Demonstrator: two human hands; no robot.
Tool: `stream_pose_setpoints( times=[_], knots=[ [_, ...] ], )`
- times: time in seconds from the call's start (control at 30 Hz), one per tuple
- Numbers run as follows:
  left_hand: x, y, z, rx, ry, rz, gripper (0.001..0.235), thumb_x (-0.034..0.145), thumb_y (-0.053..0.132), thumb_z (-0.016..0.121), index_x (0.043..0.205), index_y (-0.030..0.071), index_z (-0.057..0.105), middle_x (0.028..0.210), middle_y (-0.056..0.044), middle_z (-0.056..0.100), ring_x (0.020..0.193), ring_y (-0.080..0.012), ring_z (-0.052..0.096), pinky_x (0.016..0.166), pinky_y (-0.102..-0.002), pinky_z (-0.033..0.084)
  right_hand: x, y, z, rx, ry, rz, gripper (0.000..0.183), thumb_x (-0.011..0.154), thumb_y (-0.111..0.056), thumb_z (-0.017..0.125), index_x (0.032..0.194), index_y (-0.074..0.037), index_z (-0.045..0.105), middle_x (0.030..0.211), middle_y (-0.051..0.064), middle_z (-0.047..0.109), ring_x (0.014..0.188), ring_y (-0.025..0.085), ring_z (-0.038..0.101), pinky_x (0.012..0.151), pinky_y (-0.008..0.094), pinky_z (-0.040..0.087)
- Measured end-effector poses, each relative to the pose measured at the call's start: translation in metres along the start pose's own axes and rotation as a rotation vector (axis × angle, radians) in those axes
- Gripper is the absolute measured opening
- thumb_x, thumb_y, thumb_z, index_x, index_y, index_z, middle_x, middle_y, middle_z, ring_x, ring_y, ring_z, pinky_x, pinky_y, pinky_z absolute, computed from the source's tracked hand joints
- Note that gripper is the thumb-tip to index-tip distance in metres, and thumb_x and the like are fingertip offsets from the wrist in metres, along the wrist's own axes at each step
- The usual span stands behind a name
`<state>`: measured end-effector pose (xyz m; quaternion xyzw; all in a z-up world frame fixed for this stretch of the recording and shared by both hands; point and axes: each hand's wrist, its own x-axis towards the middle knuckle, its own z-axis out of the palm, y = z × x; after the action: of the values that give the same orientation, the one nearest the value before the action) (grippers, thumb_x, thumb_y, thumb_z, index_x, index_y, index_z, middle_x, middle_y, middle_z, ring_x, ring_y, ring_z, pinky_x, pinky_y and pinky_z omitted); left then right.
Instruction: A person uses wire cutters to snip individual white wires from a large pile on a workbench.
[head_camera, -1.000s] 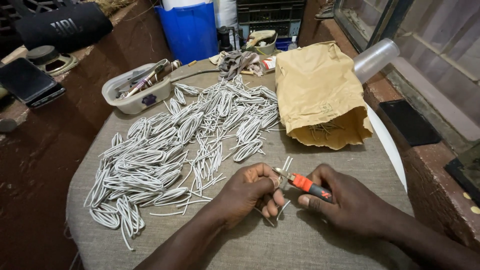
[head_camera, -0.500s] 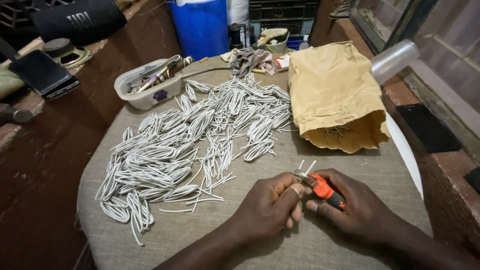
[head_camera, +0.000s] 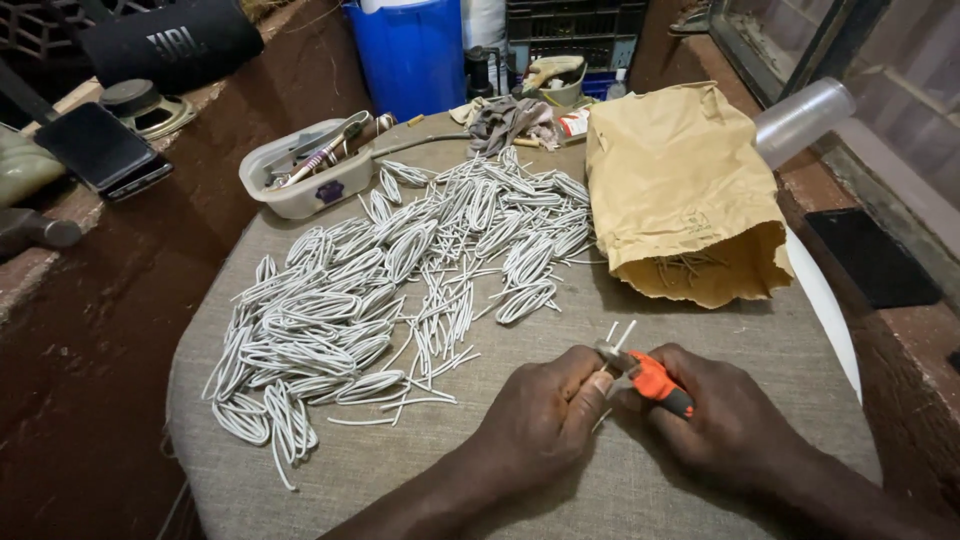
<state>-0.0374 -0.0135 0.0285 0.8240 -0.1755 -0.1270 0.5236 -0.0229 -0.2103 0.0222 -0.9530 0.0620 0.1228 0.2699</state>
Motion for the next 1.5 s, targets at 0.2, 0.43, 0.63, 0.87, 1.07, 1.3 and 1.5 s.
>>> stream_pose_setpoints(
  times=[0.2, 0.43, 0.63, 0.87, 1.07, 1.3, 1.5],
  knots=[
    [0.003, -0.011, -0.004, -0.075, -0.013, 0.133, 0.027, 0.115, 0.029, 0.045, 0.106, 0.012, 0.063, 0.065, -0.003, 0.059, 0.057, -0.0175, 0.056, 0.054, -0.036, 0.041, 0.030, 0.053, 0.012, 0.173, -0.093, -0.301, 0.025, 0.088, -0.044, 0.080, 0.083, -0.019, 0.080, 0.067, -0.001, 0.074, 0.064, 0.014, 0.065, 0.064, 0.032, 0.050],
    [0.001, -0.004, 0.002, -0.151, 0.015, -0.138, 0.028, 0.115, 0.028, 0.043, 0.111, 0.014, 0.067, 0.067, 0.000, 0.050, 0.056, -0.0127, 0.040, 0.052, -0.035, 0.031, 0.021, 0.034, 0.025, -0.067, 0.131, -0.120, 0.021, 0.084, -0.046, 0.073, 0.097, -0.030, 0.071, 0.084, -0.005, 0.084, 0.080, 0.023, 0.077, 0.077, 0.039, 0.053],
    [0.010, -0.017, -0.001, 0.125, 0.065, -0.045, 0.027, 0.109, 0.032, 0.046, 0.112, 0.017, 0.069, 0.072, -0.008, 0.066, 0.061, -0.0214, 0.056, 0.057, -0.042, 0.038, 0.029, 0.043, 0.014, 0.000, 0.051, -0.319, 0.027, 0.091, -0.049, 0.070, 0.110, -0.030, 0.071, 0.096, -0.006, 0.084, 0.086, 0.018, 0.077, 0.081, 0.036, 0.056],
    [0.022, -0.050, 0.001, 0.363, 0.119, 0.399, 0.024, 0.112, 0.029, 0.048, 0.102, 0.015, 0.065, 0.083, -0.004, 0.067, 0.072, -0.0228, 0.061, 0.063, -0.040, 0.047, 0.034, 0.052, -0.011, 0.133, -0.353, -0.324, 0.034, 0.092, -0.042, 0.072, 0.122, -0.026, 0.076, 0.105, -0.007, 0.079, 0.098, 0.009, 0.068, 0.093, 0.027, 0.054],
    [0.006, 0.000, 0.011, -0.281, 0.105, -0.175, 0.028, 0.109, 0.024, 0.052, 0.094, 0.011, 0.071, 0.060, -0.003, 0.056, 0.053, -0.0145, 0.049, 0.052, -0.034, 0.040, 0.011, 0.028, 0.004, -0.220, 0.015, -0.331, 0.031, 0.095, -0.048, 0.061, 0.121, -0.033, 0.067, 0.104, 0.000, 0.078, 0.091, 0.024, 0.070, 0.087, 0.042, 0.051],
    [0.015, -0.034, -0.014, 0.290, 0.056, 0.230, 0.021, 0.109, 0.029, 0.053, 0.102, 0.017, 0.070, 0.085, -0.004, 0.076, 0.069, -0.0190, 0.069, 0.058, -0.036, 0.051, 0.025, 0.039, -0.014, -0.050, -0.176, -0.559, 0.050, 0.088, -0.032, 0.067, 0.138, -0.034, 0.067, 0.108, -0.003, 0.086, 0.093, 0.018, 0.078, 0.085, 0.039, 0.056],
    [0.002, 0.003, -0.011, -0.062, -0.053, 0.077, 0.031, 0.110, 0.028, 0.047, 0.099, 0.014, 0.073, 0.088, -0.004, 0.076, 0.078, -0.0180, 0.065, 0.071, -0.035, 0.049, 0.037, 0.053, -0.008, -0.009, -0.248, -0.522, 0.065, 0.079, -0.027, 0.062, 0.143, -0.035, 0.065, 0.099, -0.006, 0.085, 0.086, 0.014, 0.073, 0.084, 0.033, 0.055]
  ],
)
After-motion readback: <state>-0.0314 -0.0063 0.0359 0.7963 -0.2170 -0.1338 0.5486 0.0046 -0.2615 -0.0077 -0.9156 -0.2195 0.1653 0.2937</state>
